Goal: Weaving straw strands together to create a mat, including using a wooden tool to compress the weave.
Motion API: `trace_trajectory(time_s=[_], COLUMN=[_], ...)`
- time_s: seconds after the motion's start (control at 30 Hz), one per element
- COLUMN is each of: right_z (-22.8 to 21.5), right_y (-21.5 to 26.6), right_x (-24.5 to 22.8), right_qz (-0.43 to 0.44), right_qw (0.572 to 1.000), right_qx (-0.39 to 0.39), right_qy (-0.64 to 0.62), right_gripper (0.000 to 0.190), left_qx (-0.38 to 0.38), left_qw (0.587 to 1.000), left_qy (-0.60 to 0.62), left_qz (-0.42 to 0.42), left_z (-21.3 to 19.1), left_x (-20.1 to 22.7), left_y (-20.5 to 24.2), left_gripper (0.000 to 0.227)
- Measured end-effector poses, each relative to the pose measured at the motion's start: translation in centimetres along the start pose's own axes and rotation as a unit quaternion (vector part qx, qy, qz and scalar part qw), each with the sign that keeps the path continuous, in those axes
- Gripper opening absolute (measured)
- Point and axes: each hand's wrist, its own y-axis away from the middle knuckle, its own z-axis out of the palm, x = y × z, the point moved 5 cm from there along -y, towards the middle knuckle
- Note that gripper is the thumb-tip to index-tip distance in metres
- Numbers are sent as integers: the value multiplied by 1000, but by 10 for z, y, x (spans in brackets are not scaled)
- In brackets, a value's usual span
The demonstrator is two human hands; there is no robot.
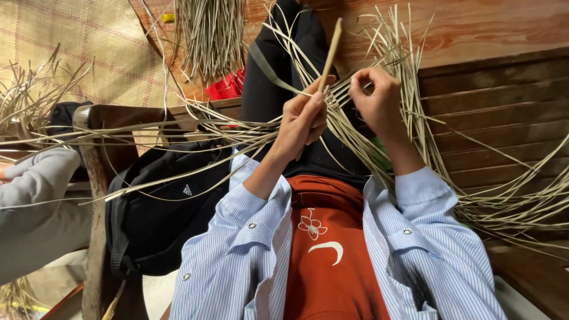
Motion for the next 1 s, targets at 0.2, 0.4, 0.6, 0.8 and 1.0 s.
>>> trace_trajectory(time_s=[0.2,0.4,0.6,0.8,1.0], right_z=[7,-2,-11,-25,-10], right_y=[3,-5,-24,-41,-33], right_x=[38,41,32,43,44], right_qz=[45,12,-1,-45,-79], right_qw=[999,995,998,984,972], right_qx=[12,23,26,78,46], right_qy=[-25,92,49,154,215], right_gripper=[3,8,5,11,17], left_qx=[-14,-23,-75,-30,-188], left_qw=[999,999,991,994,901], left_qy=[46,38,65,-85,-389], left_qz=[-21,-24,-91,-59,-34], left_z=[1,4,19,1,22], left_x=[13,28,25,-1,5], left_y=[5,8,14,26,43], left_gripper=[35,44,47,47,48])
